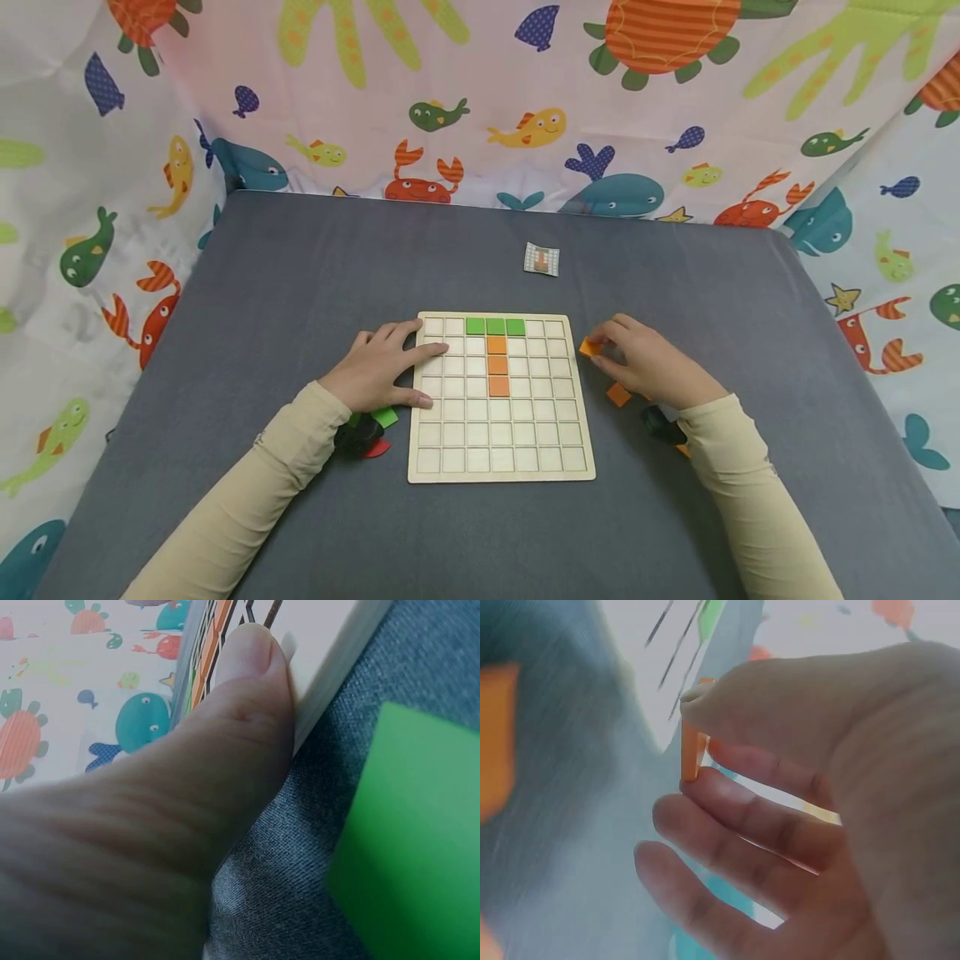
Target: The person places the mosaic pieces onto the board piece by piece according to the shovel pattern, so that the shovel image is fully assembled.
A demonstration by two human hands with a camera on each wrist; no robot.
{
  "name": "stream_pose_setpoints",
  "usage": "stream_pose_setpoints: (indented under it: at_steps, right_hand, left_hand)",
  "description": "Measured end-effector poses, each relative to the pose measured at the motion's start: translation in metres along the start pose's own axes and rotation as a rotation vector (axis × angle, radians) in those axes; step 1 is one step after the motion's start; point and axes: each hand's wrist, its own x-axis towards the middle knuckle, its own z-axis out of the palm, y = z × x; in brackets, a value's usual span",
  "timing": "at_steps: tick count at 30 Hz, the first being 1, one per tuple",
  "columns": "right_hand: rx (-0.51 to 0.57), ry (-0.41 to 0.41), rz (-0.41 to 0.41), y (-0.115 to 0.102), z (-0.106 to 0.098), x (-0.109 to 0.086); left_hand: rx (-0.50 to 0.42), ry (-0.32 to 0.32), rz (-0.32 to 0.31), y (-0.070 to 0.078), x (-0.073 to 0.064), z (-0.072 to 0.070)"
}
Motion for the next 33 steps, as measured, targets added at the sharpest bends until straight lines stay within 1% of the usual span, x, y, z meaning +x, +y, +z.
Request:
stream_pose_setpoints:
  at_steps: [1, 4, 8, 12, 16, 20, 28, 33]
  right_hand:
    - [-0.003, 0.010, -0.032, -0.007, 0.001, 0.001]
    - [-0.014, 0.047, -0.160, -0.027, 0.005, 0.005]
    - [-0.020, 0.066, -0.320, -0.051, 0.017, 0.008]
    - [-0.014, 0.061, -0.409, -0.073, 0.028, 0.010]
    - [-0.027, 0.030, -0.457, -0.088, 0.038, 0.015]
    - [-0.053, 0.008, -0.489, -0.096, 0.046, 0.022]
    - [-0.078, -0.033, -0.476, -0.105, 0.054, 0.029]
    - [-0.095, -0.031, -0.487, -0.106, 0.058, 0.033]
  left_hand:
    - [-0.001, 0.001, -0.001, 0.000, 0.000, 0.000]
    - [-0.001, 0.002, -0.001, 0.001, 0.000, 0.000]
    - [-0.008, -0.001, 0.004, 0.001, 0.000, 0.000]
    - [-0.011, -0.002, 0.005, 0.002, 0.000, 0.000]
    - [-0.006, -0.005, -0.001, 0.002, 0.000, -0.001]
    - [0.003, -0.006, -0.005, 0.001, 0.000, -0.002]
    - [0.004, 0.006, 0.002, 0.002, 0.000, -0.003]
    - [0.004, 0.009, 0.003, 0.002, -0.001, -0.003]
